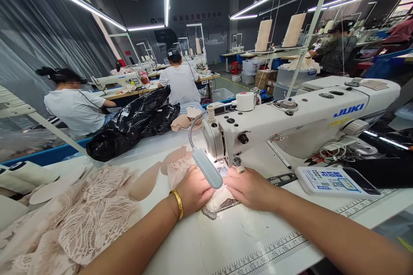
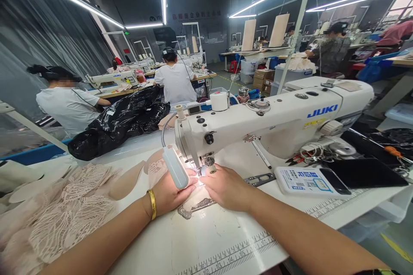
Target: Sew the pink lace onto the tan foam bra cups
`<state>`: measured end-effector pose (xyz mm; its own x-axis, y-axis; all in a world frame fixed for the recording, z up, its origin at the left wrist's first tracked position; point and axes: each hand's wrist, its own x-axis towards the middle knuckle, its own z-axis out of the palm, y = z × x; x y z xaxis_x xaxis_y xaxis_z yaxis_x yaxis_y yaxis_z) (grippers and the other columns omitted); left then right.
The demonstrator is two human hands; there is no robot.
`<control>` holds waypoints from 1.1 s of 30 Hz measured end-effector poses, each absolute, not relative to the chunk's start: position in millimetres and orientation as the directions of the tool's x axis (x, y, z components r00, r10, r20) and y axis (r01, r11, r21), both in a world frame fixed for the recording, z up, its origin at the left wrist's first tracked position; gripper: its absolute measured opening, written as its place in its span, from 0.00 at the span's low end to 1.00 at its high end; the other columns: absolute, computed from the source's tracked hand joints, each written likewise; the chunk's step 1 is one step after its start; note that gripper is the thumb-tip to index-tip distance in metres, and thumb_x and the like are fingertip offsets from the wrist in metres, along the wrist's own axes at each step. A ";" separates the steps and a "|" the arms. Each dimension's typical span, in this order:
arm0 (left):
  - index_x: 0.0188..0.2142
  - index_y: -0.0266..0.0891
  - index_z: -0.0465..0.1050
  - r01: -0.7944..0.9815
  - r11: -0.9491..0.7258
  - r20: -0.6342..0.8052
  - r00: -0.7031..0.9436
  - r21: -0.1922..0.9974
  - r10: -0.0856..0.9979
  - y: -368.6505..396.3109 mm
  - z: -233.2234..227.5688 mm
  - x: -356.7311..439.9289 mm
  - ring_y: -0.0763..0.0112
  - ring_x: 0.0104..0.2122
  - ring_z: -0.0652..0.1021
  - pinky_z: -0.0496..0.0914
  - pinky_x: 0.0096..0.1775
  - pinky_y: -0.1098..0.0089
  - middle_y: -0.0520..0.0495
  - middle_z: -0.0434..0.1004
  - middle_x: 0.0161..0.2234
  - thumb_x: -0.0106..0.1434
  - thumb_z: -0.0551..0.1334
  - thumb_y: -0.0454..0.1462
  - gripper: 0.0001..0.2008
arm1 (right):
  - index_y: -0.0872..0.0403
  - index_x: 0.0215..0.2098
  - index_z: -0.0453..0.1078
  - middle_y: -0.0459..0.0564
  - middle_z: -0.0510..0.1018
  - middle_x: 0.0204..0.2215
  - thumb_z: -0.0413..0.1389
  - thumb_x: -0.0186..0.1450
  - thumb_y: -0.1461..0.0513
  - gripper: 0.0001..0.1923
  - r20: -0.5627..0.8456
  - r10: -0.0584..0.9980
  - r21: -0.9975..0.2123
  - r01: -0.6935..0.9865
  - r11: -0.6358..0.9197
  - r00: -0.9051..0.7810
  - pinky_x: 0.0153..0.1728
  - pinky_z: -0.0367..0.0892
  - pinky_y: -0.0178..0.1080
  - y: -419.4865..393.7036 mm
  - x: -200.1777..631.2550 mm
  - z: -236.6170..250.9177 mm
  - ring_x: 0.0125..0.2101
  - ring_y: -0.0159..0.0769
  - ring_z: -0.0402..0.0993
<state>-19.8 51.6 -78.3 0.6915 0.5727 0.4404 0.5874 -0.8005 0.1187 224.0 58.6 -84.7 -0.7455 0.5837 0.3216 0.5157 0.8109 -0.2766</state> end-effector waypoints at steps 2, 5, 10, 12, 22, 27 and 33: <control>0.37 0.44 0.80 0.593 -0.796 0.417 0.697 0.123 0.584 52.7 -76.4 -19.8 0.59 0.41 0.80 0.73 0.45 0.56 0.44 0.83 0.39 0.70 0.56 0.34 0.12 | 0.54 0.36 0.70 0.48 0.68 0.31 0.51 0.67 0.69 0.08 0.311 0.587 -0.274 0.520 0.809 -0.747 0.29 0.53 0.36 58.2 224.4 -84.6 0.32 0.37 0.59; 0.36 0.43 0.80 0.606 -0.785 0.390 0.697 0.128 0.601 54.4 -71.3 -20.0 0.59 0.42 0.80 0.73 0.47 0.57 0.44 0.83 0.39 0.69 0.56 0.34 0.12 | 0.54 0.38 0.71 0.47 0.68 0.30 0.51 0.67 0.69 0.08 0.309 0.587 -0.263 0.526 0.809 -0.748 0.29 0.52 0.37 57.8 224.7 -84.9 0.31 0.37 0.58; 0.34 0.43 0.79 0.647 -0.751 0.352 0.678 0.131 0.645 55.6 -58.7 -17.1 0.58 0.41 0.79 0.73 0.44 0.58 0.45 0.82 0.39 0.67 0.59 0.36 0.09 | 0.53 0.36 0.69 0.47 0.67 0.30 0.51 0.68 0.69 0.07 0.307 0.595 -0.240 0.544 0.804 -0.743 0.28 0.50 0.36 57.7 224.6 -87.2 0.30 0.36 0.56; 0.34 0.42 0.77 0.668 -0.733 0.345 0.663 0.127 0.665 55.3 -56.0 -14.6 0.57 0.40 0.78 0.73 0.43 0.58 0.46 0.81 0.37 0.66 0.60 0.35 0.07 | 0.53 0.37 0.70 0.46 0.67 0.30 0.51 0.67 0.69 0.08 0.302 0.600 -0.245 0.548 0.800 -0.741 0.28 0.50 0.37 58.1 224.9 -88.9 0.29 0.35 0.56; 0.45 0.40 0.71 0.708 -0.675 0.455 0.542 0.205 0.707 7.1 -67.2 -26.6 0.62 0.37 0.79 0.75 0.40 0.61 0.45 0.79 0.37 0.67 0.53 0.27 0.12 | 0.52 0.48 0.66 0.46 0.75 0.32 0.51 0.73 0.59 0.08 0.189 0.764 -0.825 0.322 0.464 -0.617 0.36 0.63 0.40 30.6 210.6 -77.5 0.34 0.38 0.69; 0.61 0.45 0.62 0.701 -0.626 0.437 0.472 0.341 0.766 -57.5 -65.7 -50.9 0.60 0.51 0.79 0.77 0.50 0.58 0.42 0.78 0.53 0.66 0.59 0.29 0.25 | 0.52 0.57 0.59 0.41 0.75 0.28 0.62 0.65 0.59 0.26 -0.072 0.785 -0.985 -0.079 -0.152 -0.615 0.36 0.65 0.39 -9.3 182.2 -64.6 0.34 0.37 0.72; 0.52 0.45 0.75 0.818 -0.244 0.532 -0.087 0.521 0.842 -125.4 -72.3 -83.9 0.49 0.50 0.79 0.74 0.52 0.48 0.40 0.79 0.49 0.64 0.65 0.39 0.16 | 0.48 0.54 0.65 0.38 0.69 0.27 0.68 0.59 0.54 0.28 -0.095 0.889 -0.894 -0.355 -0.274 -0.448 0.38 0.63 0.38 -47.4 166.1 -59.2 0.32 0.33 0.69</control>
<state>-83.9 -125.4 -72.3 -0.0872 0.8424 0.5317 0.8182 -0.2440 0.5206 166.1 -47.4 -59.2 -0.4483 0.8889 -0.0946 -0.3552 -0.2742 -0.8937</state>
